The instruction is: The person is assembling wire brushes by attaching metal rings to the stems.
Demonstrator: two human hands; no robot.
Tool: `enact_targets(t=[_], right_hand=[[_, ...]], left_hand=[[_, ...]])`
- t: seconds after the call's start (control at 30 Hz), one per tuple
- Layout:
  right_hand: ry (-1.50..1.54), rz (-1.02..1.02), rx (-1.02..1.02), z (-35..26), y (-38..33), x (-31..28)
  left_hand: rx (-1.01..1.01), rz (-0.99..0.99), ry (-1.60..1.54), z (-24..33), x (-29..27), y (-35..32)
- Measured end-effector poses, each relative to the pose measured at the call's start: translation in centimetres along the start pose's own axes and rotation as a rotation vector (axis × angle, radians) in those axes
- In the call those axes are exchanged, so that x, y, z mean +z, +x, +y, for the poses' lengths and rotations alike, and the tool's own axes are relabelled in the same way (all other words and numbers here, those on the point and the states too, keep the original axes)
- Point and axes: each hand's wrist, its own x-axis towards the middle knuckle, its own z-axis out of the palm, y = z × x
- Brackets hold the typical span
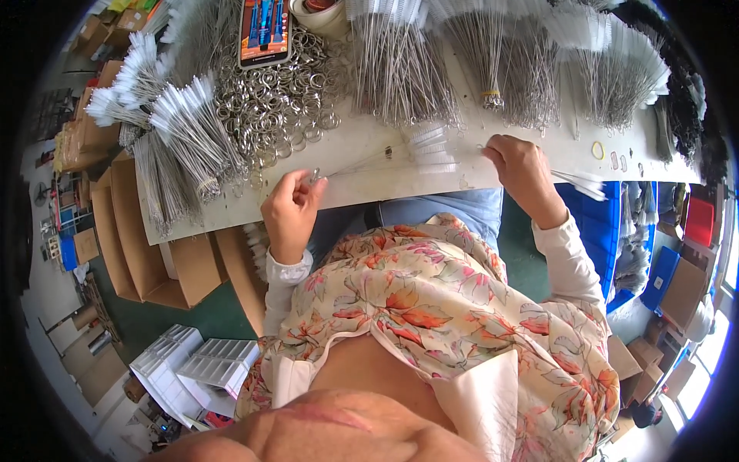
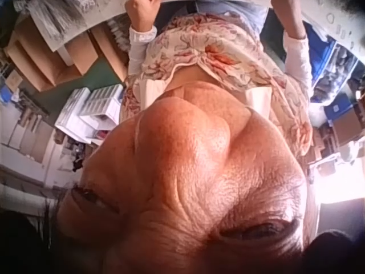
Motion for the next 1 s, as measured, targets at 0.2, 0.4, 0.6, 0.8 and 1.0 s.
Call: enact_targets(t=[0.2, 0.4, 0.6, 0.8, 1.0], right_hand=[[0.888, -0.174, 0.073, -6.8, 1.5, -0.9], [1.288, -0.301, -0.080, -11.3, 3.8, -0.1], [1.453, -0.203, -0.125, -12.4, 3.7, 0.9], [1.322, -0.304, -0.012, -12.1, 3.6, 0.4], [1.410, -0.365, 0.007, -12.1, 3.7, 0.6]], left_hand=[[0.117, 0.131, -0.221, 3.4, -0.9, 0.7], [0.106, -0.021, -0.640, 8.1, -0.5, 1.9], [0.046, -0.009, -0.794, 7.9, 0.0, 2.2], [0.039, 0.001, -0.850, 8.3, -0.2, 2.0], [-0.065, -0.081, -0.952, 8.4, -0.5, 2.1]])
